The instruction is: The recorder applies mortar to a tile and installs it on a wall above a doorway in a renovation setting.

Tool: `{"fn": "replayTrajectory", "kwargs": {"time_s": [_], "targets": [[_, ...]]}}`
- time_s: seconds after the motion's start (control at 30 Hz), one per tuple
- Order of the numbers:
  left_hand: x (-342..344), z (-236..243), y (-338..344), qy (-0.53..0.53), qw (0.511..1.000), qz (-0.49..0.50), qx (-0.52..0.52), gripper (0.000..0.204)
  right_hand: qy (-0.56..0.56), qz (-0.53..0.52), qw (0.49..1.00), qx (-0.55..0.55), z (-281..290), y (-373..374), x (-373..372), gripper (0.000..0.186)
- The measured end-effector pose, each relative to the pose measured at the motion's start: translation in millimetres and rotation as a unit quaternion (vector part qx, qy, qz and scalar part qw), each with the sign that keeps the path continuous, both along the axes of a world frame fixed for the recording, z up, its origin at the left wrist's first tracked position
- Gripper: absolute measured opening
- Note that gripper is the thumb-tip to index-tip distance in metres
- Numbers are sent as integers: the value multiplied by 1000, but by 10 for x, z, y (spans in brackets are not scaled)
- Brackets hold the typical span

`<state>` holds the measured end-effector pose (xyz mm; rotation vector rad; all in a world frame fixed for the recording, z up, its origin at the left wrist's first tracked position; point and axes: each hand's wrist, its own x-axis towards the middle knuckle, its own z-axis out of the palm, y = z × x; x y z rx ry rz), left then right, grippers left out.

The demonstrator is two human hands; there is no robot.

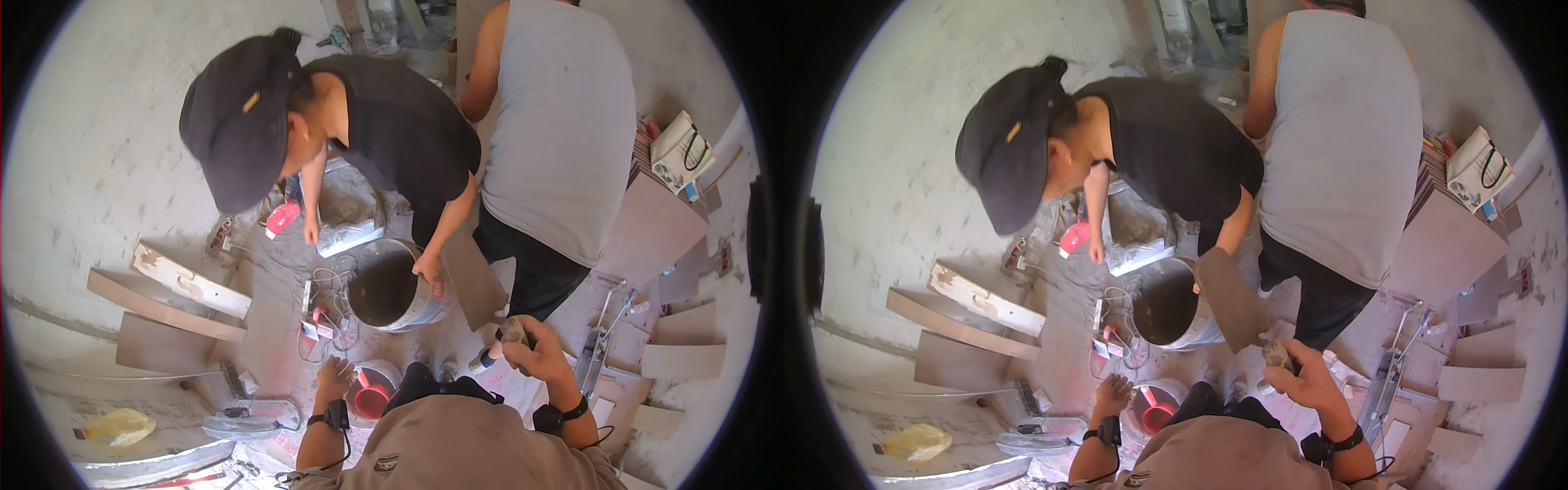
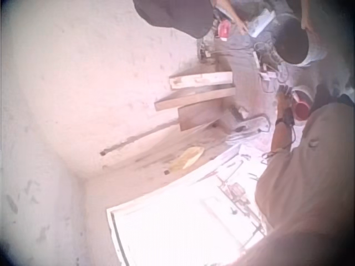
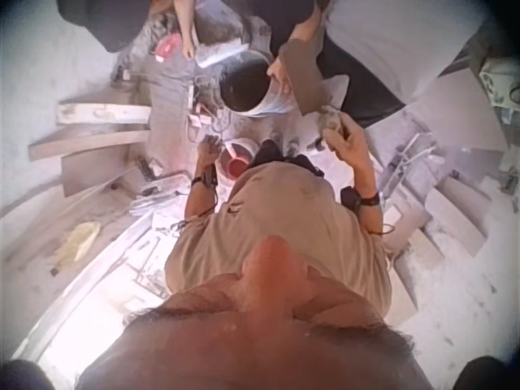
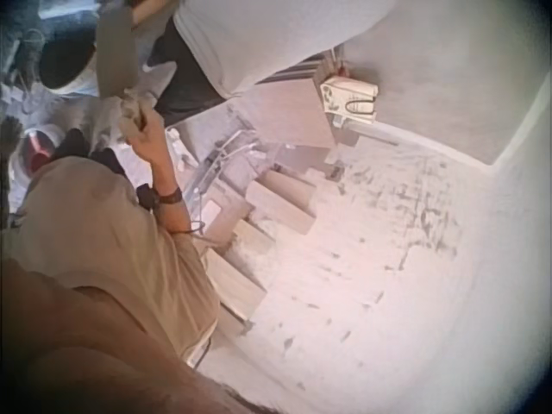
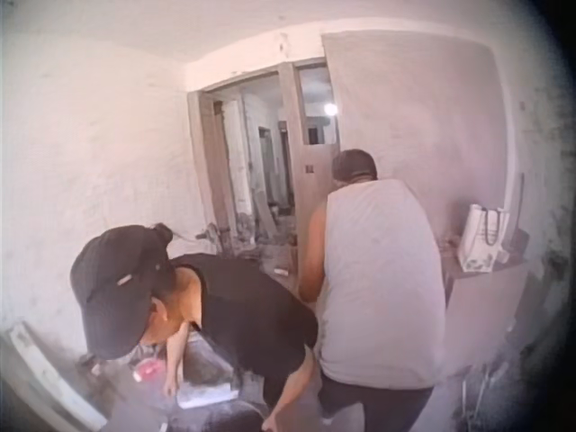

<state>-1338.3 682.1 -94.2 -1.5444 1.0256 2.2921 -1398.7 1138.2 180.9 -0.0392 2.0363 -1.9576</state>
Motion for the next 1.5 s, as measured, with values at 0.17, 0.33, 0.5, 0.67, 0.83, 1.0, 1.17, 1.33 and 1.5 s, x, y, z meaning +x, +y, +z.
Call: {"fn": "replayTrajectory", "kwargs": {"time_s": [0.17,0.33,0.5,0.67,0.83,1.0,1.17,1.33,1.5], "targets": [[217,-144,149,-18,1000,-22,0,53,14,14,1000,-20,247,163,-89,31],[574,-117,286,0,991,-135,-23,43,26,-2,998,-66,285,337,27,40],[747,286,530,-119,988,-68,-74,28,27,-4,997,-69,326,501,101,46],[1161,195,484,-136,984,-87,-72,28,36,-36,995,-82,450,480,137,49],[1322,296,506,-145,979,-114,-92,39,52,-72,993,-80,528,417,157,51],[1772,64,326,-166,976,-108,-93,38,71,-111,990,-50,600,239,140,63],[2080,-80,77,-189,975,-91,-71,40,117,-122,982,-79,760,149,175,64],[2175,3,-56,-165,979,-92,-75,50,168,-158,968,-101,1014,-137,278,57],[2387,-23,-237,-145,981,-91,-91,48,211,-190,950,-128,1297,-539,295,53]]}}
